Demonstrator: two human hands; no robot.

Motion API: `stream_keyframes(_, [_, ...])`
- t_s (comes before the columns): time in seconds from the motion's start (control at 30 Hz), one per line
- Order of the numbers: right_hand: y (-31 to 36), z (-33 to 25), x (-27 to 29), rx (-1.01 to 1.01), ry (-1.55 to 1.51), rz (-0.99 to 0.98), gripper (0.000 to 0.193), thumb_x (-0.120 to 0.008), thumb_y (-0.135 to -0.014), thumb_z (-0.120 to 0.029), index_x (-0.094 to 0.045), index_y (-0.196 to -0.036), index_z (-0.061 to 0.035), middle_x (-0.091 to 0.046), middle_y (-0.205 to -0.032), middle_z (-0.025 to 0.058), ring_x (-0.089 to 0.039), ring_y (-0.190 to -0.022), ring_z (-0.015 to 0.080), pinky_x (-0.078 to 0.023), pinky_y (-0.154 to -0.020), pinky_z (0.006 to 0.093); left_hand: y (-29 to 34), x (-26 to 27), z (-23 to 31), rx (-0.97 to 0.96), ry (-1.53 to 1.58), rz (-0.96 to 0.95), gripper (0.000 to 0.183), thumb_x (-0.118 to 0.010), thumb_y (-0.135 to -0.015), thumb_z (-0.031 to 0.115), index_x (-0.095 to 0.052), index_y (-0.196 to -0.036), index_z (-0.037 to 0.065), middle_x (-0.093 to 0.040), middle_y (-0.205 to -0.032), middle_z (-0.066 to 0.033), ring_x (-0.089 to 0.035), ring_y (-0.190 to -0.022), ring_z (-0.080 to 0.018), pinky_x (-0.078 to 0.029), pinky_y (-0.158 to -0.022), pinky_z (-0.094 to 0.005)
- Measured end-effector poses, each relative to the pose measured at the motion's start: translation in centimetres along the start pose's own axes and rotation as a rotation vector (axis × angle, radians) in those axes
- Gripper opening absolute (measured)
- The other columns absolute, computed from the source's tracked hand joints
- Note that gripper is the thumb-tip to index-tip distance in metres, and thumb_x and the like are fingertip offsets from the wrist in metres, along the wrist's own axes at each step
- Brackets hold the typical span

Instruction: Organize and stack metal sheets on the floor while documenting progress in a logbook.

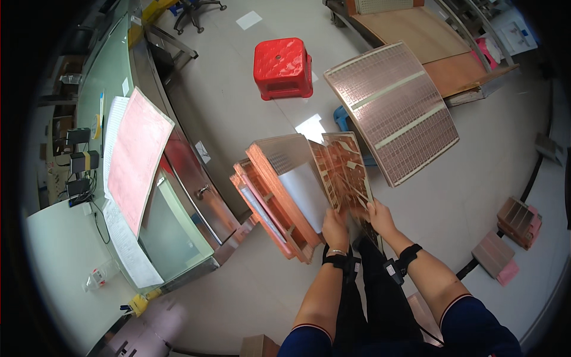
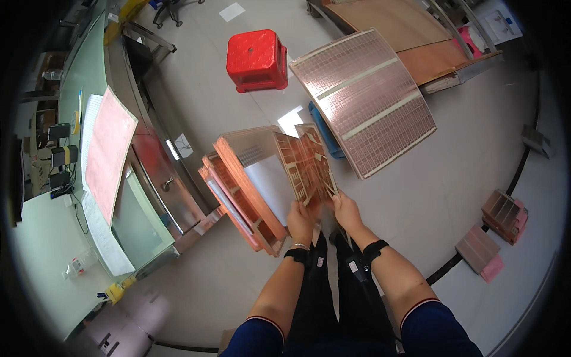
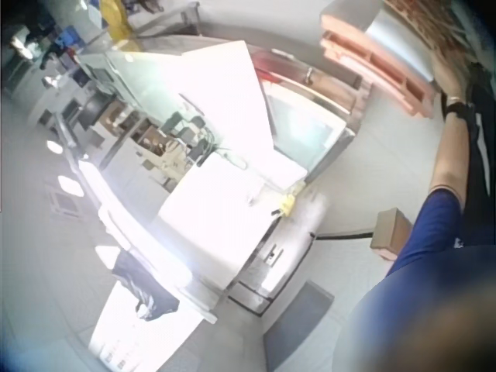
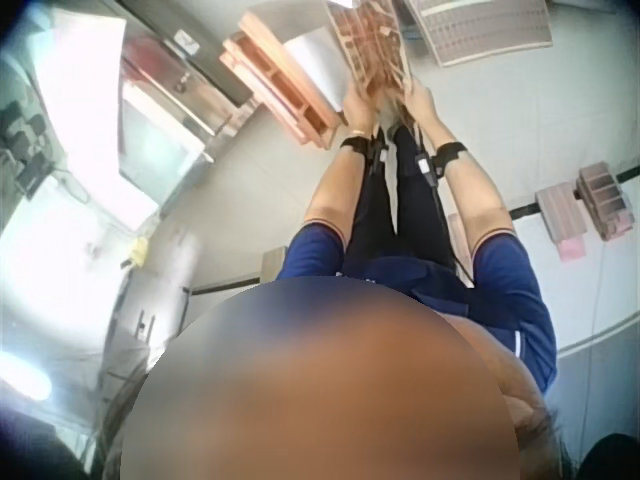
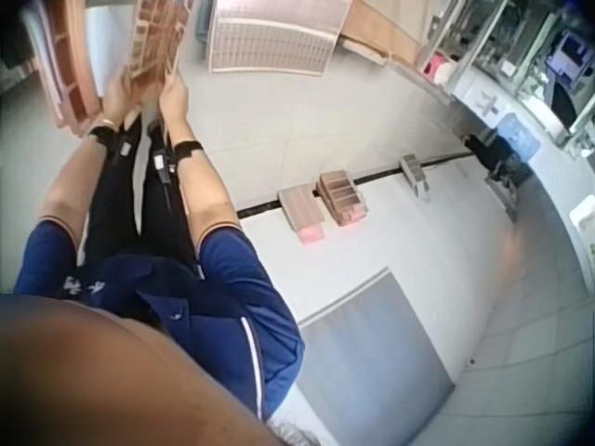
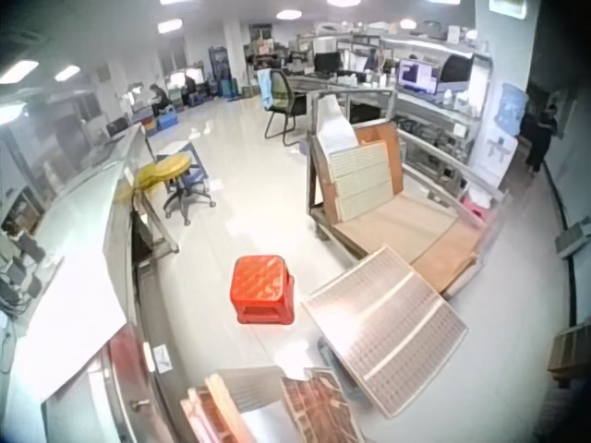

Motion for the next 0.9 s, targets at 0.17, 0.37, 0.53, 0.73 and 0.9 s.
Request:
stream_keyframes(0.17, [-2.4,-0.8,-0.8,0.039,0.035,0.031,0.032,-0.044,-0.091,-0.017,-0.050,-0.118,-0.0013,-0.058,-0.094,0.0285,-0.054,-0.090,0.0448,-0.045,-0.075,0.0454,-2.2,0.4,-0.6,0.086,0.103,0.034,0.015,-0.045,-0.090,0.012,-0.047,-0.084,-0.001,-0.053,-0.073,-0.0279,-0.051,-0.075,-0.0479,-0.042,-0.063,-0.0465])
stream_keyframes(0.37, [-5.5,-2.7,-3.8,0.064,0.031,0.006,0.031,-0.046,-0.090,-0.016,-0.051,-0.118,-0.0029,-0.058,-0.094,0.0276,-0.054,-0.090,0.0445,-0.044,-0.076,0.0465,-5.1,0.0,-4.1,0.103,0.048,0.039,0.013,-0.037,-0.093,0.008,-0.042,-0.090,-0.003,-0.056,-0.085,-0.0292,-0.054,-0.082,-0.0450,-0.044,-0.070,-0.0449])
stream_keyframes(0.53, [-7.4,0.0,-3.8,0.056,0.057,0.029,0.032,-0.046,-0.090,-0.017,-0.051,-0.118,-0.0034,-0.058,-0.094,0.0276,-0.054,-0.090,0.0438,-0.045,-0.076,0.0464,-5.4,-2.0,-4.4,0.301,0.227,-0.081,0.012,-0.036,-0.091,0.005,-0.045,-0.093,-0.004,-0.059,-0.094,-0.0272,-0.057,-0.089,-0.0383,-0.044,-0.078,-0.0399])
stream_keyframes(0.73, [-8.0,0.4,-4.7,-0.013,0.029,0.036,0.033,-0.046,-0.090,-0.016,-0.050,-0.122,-0.0074,-0.058,-0.095,0.0268,-0.055,-0.091,0.0433,-0.045,-0.078,0.0454,-5.5,-2.3,-5.9,0.366,0.116,-0.010,0.017,-0.039,-0.090,0.007,-0.048,-0.101,-0.002,-0.060,-0.094,-0.0245,-0.058,-0.086,-0.0355,-0.044,-0.077,-0.0392])
stream_keyframes(0.9, [-8.5,-0.1,-6.5,-0.072,-0.032,-0.019,0.038,-0.047,-0.089,-0.013,-0.047,-0.127,-0.0104,-0.057,-0.105,0.0257,-0.055,-0.098,0.0410,-0.045,-0.085,0.0416,-6.5,-4.2,-7.8,0.344,0.181,0.038,0.020,-0.040,-0.089,0.007,-0.048,-0.106,-0.001,-0.059,-0.093,-0.0230,-0.058,-0.089,-0.0365,-0.044,-0.078,-0.0395])
Point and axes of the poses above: each hand's wrist, its own y-axis away from the middle knuckle, its own x-axis out of the back of the hand, z = x × y, the point moved 9 cm from there along -y, towards the middle knuckle
